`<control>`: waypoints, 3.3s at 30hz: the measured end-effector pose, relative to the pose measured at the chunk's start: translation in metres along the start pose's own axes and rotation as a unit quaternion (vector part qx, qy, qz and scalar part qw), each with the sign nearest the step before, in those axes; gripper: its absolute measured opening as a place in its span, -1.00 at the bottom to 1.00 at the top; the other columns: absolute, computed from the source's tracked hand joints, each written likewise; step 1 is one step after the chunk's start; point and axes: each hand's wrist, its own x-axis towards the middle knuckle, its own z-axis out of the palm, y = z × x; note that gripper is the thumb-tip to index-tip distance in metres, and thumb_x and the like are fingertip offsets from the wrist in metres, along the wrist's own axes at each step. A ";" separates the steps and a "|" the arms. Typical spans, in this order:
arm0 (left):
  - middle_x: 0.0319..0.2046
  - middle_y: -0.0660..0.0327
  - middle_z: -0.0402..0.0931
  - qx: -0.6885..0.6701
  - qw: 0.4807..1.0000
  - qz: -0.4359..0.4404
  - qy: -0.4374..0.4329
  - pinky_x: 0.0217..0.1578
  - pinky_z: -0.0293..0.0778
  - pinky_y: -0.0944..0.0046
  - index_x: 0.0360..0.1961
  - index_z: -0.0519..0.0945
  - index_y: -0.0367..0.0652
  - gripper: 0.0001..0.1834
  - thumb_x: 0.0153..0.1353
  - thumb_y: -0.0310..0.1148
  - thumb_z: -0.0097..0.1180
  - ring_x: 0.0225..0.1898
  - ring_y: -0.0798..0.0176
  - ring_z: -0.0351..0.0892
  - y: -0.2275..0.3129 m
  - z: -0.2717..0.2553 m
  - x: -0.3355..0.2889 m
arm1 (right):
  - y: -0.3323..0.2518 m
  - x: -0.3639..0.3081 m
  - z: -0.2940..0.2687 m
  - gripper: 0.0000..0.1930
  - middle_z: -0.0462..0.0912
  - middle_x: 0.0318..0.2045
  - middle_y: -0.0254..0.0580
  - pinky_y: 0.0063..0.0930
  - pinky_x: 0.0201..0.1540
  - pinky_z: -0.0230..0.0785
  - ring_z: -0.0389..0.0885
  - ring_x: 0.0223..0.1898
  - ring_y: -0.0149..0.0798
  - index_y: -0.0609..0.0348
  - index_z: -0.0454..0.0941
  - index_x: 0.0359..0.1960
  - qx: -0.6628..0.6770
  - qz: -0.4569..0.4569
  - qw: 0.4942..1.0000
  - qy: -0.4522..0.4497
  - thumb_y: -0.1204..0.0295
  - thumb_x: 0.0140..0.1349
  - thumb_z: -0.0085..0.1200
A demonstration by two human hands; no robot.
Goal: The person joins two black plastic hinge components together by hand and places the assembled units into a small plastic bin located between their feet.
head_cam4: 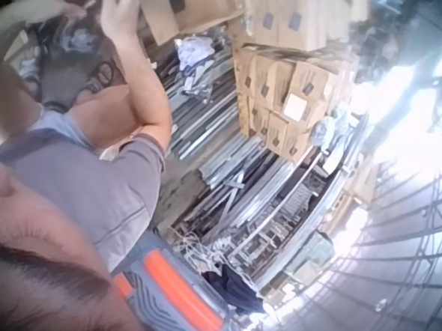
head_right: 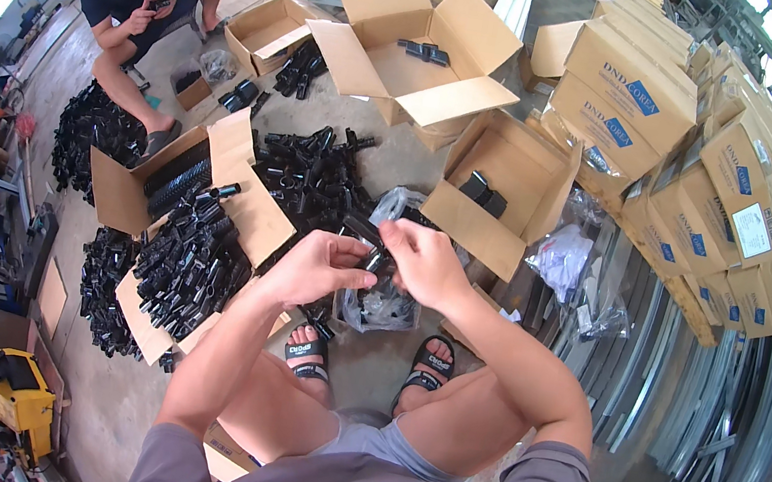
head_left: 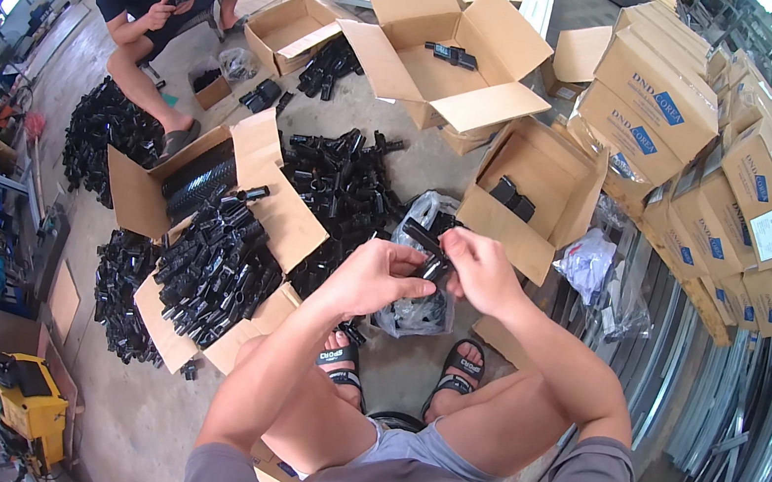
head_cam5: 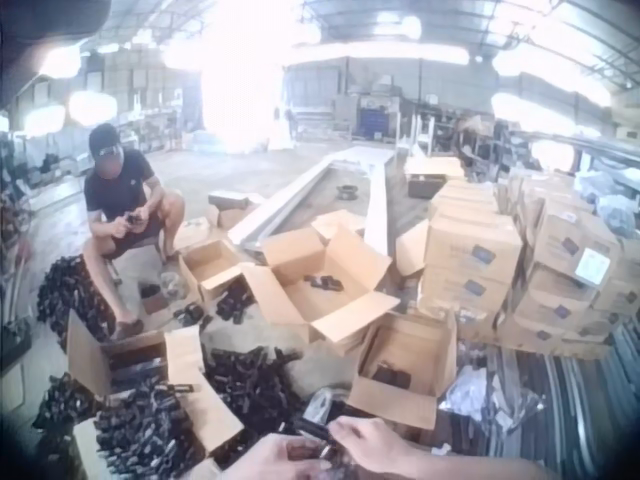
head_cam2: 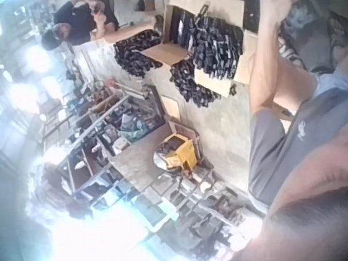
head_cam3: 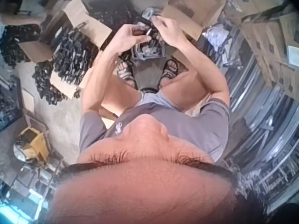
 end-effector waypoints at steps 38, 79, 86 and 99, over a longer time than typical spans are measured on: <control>-0.31 -0.10 0.68 0.293 0.892 0.073 0.337 -0.16 0.53 0.02 -0.11 0.61 -0.30 -0.67 0.11 -0.39 0.28 -0.20 -0.16 0.67 0.037 -0.032 0.004 | 0.292 0.183 0.059 -0.78 0.62 0.00 0.00 -0.05 0.08 0.46 0.59 0.08 0.07 0.07 0.49 -0.12 -0.332 0.242 0.887 0.212 0.28 0.30 0.14; -0.42 -0.05 0.67 0.473 0.845 0.070 0.238 -0.29 0.59 -0.05 -0.10 0.62 -0.16 -0.64 0.07 -0.31 0.33 -0.33 -0.14 0.69 0.019 0.019 0.011 | -0.003 0.015 0.013 -0.89 0.58 0.10 -0.22 -0.07 0.21 0.25 0.41 0.25 -0.07 0.05 0.69 -0.36 -0.434 -0.458 0.741 0.230 0.43 0.05 0.22; -0.38 -0.06 0.68 0.462 0.850 0.049 0.249 -0.22 0.58 -0.05 -0.09 0.63 -0.16 -0.64 0.08 -0.29 0.32 -0.28 -0.14 0.69 0.020 0.016 0.015 | -0.005 0.008 0.012 -0.88 0.58 0.10 -0.19 -0.10 0.21 0.25 0.42 0.25 -0.04 0.06 0.68 -0.35 -0.403 -0.436 0.774 0.220 0.44 0.05 0.30; -0.29 0.09 0.70 -0.157 0.967 0.080 0.184 -0.56 0.33 0.44 -0.01 0.27 -0.14 -0.61 0.30 -0.39 0.25 -0.57 0.48 0.41 0.021 -0.006 0.007 | 0.039 0.036 -0.020 -0.75 0.66 -0.11 -0.02 -0.31 0.04 0.43 0.63 -0.03 -0.11 0.26 0.54 -0.04 -0.059 -0.204 0.911 0.354 0.35 0.37 0.10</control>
